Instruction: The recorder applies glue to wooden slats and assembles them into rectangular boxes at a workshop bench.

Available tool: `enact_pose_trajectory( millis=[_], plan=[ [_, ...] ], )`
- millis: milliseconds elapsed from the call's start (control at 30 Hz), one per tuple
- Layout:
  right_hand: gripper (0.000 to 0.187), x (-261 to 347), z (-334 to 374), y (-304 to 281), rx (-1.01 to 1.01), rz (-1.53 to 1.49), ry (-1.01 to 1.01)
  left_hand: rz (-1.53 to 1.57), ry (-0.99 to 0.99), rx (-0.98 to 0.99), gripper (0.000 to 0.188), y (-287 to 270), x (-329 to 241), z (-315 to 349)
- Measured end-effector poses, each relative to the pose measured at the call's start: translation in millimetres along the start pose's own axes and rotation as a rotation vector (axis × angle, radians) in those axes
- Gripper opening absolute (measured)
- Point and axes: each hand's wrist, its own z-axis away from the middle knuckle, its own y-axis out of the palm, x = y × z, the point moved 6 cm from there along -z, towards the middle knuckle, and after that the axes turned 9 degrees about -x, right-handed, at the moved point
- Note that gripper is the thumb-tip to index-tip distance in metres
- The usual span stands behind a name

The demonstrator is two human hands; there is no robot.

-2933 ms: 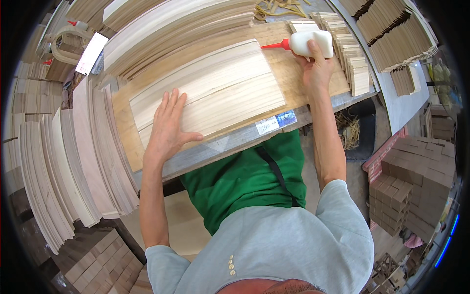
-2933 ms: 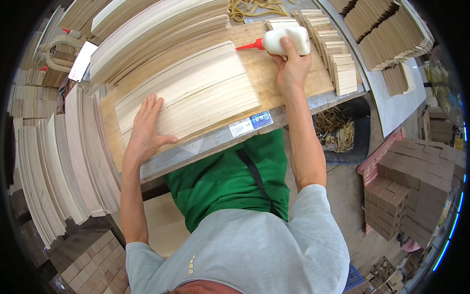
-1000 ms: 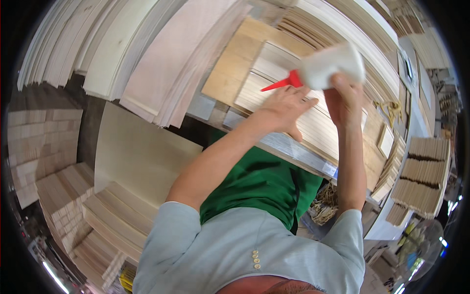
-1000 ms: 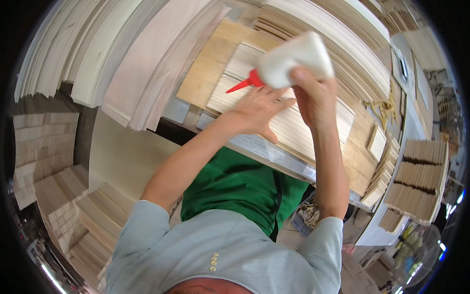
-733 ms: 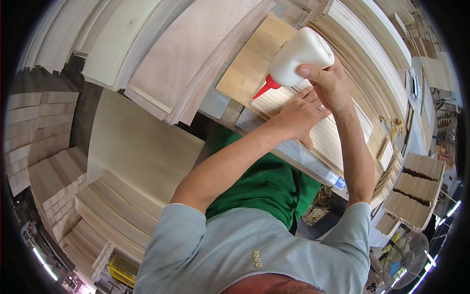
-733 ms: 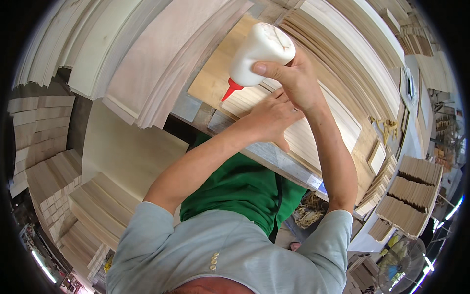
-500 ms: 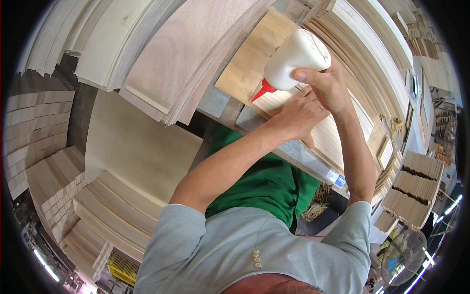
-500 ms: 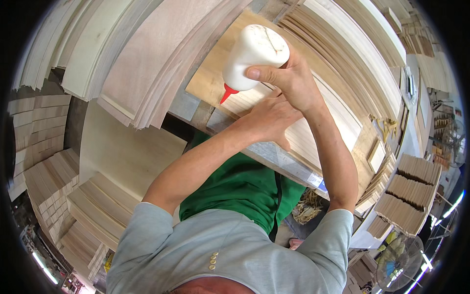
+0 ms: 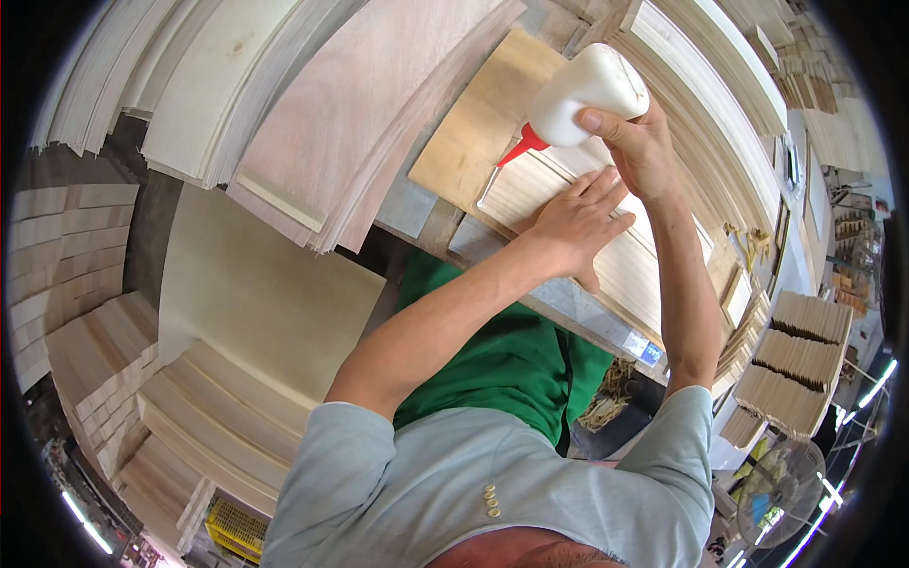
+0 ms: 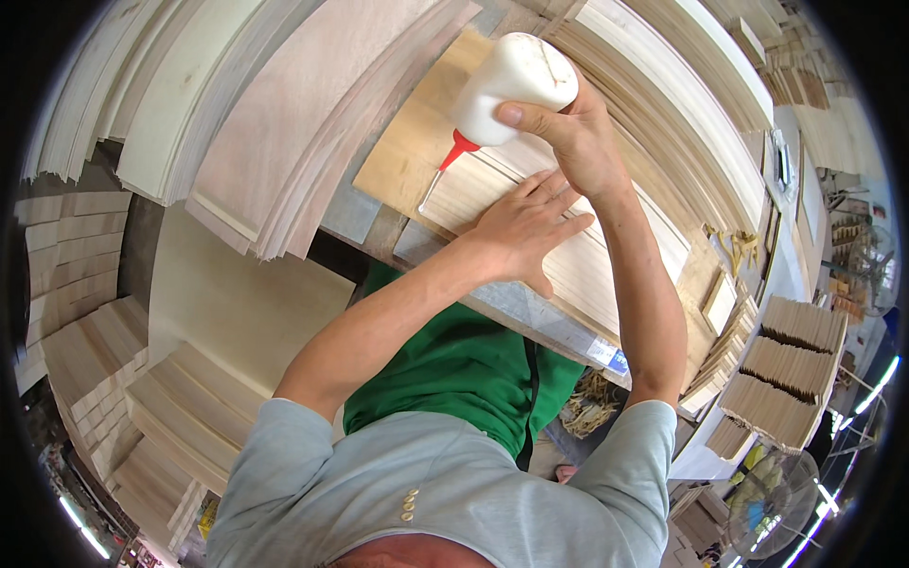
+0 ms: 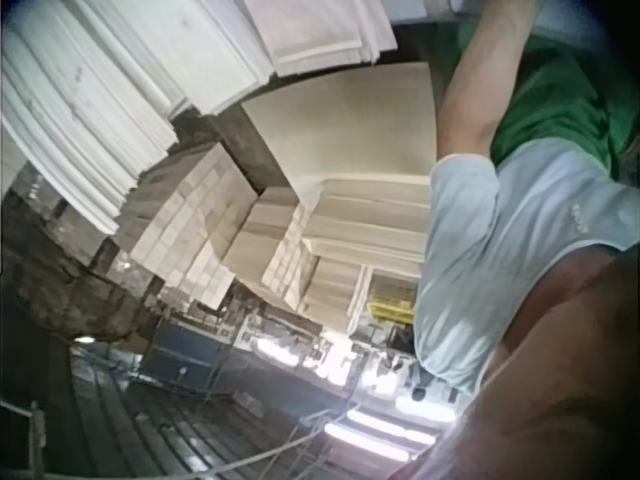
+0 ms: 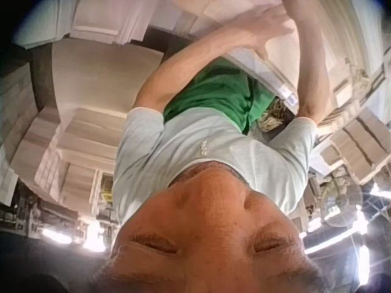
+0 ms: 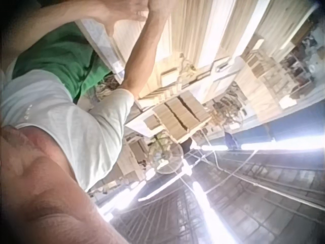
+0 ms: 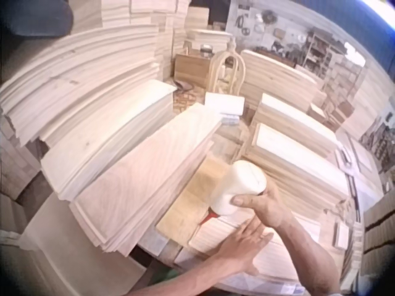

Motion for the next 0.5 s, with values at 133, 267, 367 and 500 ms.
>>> enact_pose_trajectory(
  millis=[133, 267, 367, 500],
  plan=[
    [0.057, -1.1, -8.0, -10.1, -0.056, -0.026, -0.014, -0.005, 0.011, 0.026, 0.095, 3.1, 0.8, 1.3],
    [0.056, 3.1, -15.0, -13.2, -0.055, -0.081, -0.037, -0.017, 0.007, 0.044, 0.097, 1.9, 0.7, 2.0],
    [0.055, 6.6, -19.4, -19.6, -0.058, -0.079, -0.055, -0.021, 0.016, 0.042, 0.097, 0.6, -0.8, -0.2],
    [0.055, 8.6, -28.5, -26.6, -0.098, -0.058, -0.101, -0.034, 0.028, 0.013, 0.098, -2.1, 0.4, 0.0]
  ],
)
